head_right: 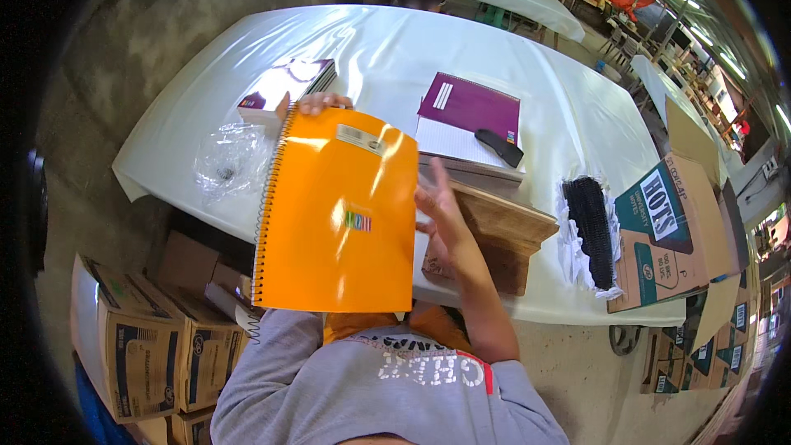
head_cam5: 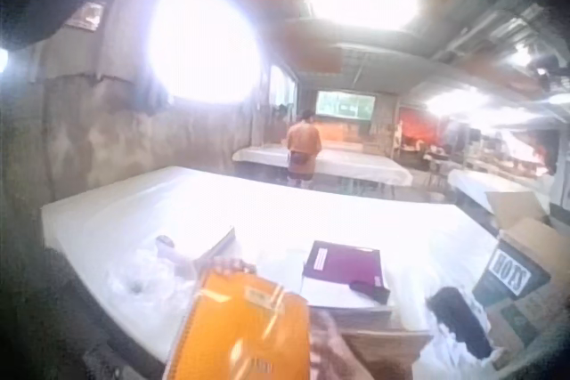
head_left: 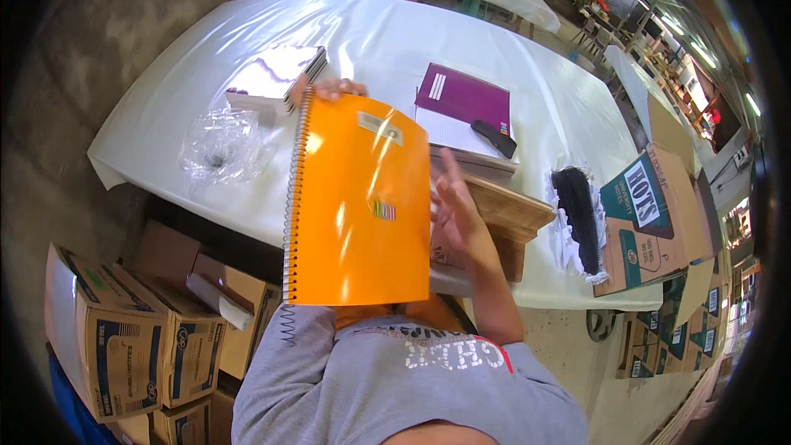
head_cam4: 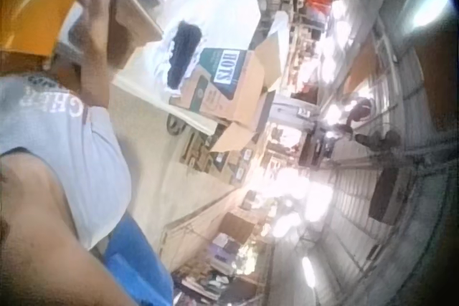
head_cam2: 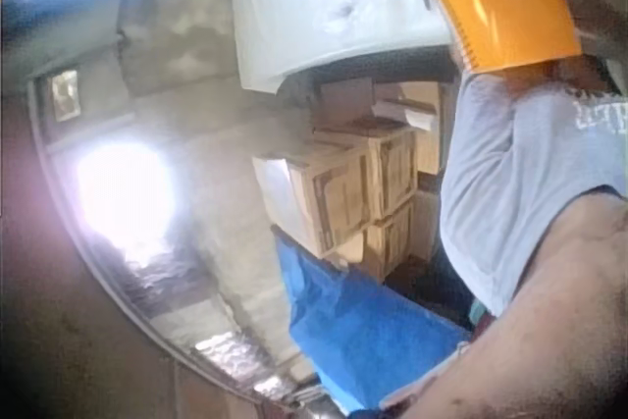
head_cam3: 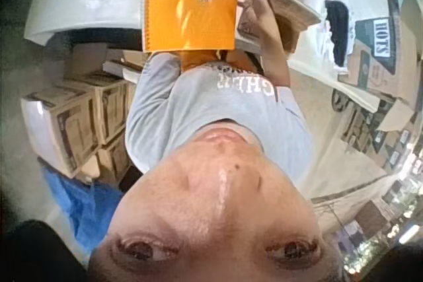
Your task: The person takes spiral notebooks from stacks on a table, places them individually into a wooden jig, and runs a black object along the spiral binding.
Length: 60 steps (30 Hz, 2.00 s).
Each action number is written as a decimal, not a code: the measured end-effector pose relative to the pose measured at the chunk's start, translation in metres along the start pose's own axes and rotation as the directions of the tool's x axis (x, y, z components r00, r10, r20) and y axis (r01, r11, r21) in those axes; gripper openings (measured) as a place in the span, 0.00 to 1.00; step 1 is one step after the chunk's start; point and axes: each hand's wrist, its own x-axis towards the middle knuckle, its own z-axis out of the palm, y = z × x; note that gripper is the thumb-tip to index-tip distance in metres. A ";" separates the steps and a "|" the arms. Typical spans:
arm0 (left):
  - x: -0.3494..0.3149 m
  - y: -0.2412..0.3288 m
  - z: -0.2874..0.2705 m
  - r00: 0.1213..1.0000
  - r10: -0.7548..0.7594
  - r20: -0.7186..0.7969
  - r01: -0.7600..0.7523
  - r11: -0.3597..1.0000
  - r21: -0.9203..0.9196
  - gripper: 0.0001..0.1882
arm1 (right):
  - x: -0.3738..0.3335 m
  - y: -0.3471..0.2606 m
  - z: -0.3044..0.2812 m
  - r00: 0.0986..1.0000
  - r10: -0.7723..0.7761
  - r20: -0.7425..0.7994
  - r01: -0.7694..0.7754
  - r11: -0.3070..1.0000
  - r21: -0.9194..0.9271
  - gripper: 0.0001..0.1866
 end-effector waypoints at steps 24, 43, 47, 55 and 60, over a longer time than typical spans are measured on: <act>-0.084 0.088 0.059 0.785 0.043 -0.618 0.436 0.669 0.601 0.10 | 0.002 -0.021 0.016 0.968 -0.183 0.170 0.224 0.938 -0.265 0.13; -0.094 0.100 0.085 0.837 0.152 -0.526 0.450 0.359 0.818 0.14 | -0.021 -0.043 0.032 0.868 -0.390 0.307 0.477 0.488 -0.731 0.10; -0.107 0.116 0.087 0.840 0.179 -0.512 0.484 0.179 0.856 0.12 | -0.032 -0.049 0.042 0.698 -0.484 0.528 0.694 0.275 -0.665 0.18; -0.133 0.141 0.105 0.875 0.094 -0.475 0.436 0.274 0.857 0.10 | -0.029 -0.041 0.056 0.733 -0.496 0.465 0.678 0.478 -0.558 0.09; -0.132 0.153 0.115 0.890 0.087 -0.448 0.402 0.312 0.861 0.10 | -0.019 -0.045 0.054 0.728 -0.515 0.453 0.684 0.499 -0.531 0.10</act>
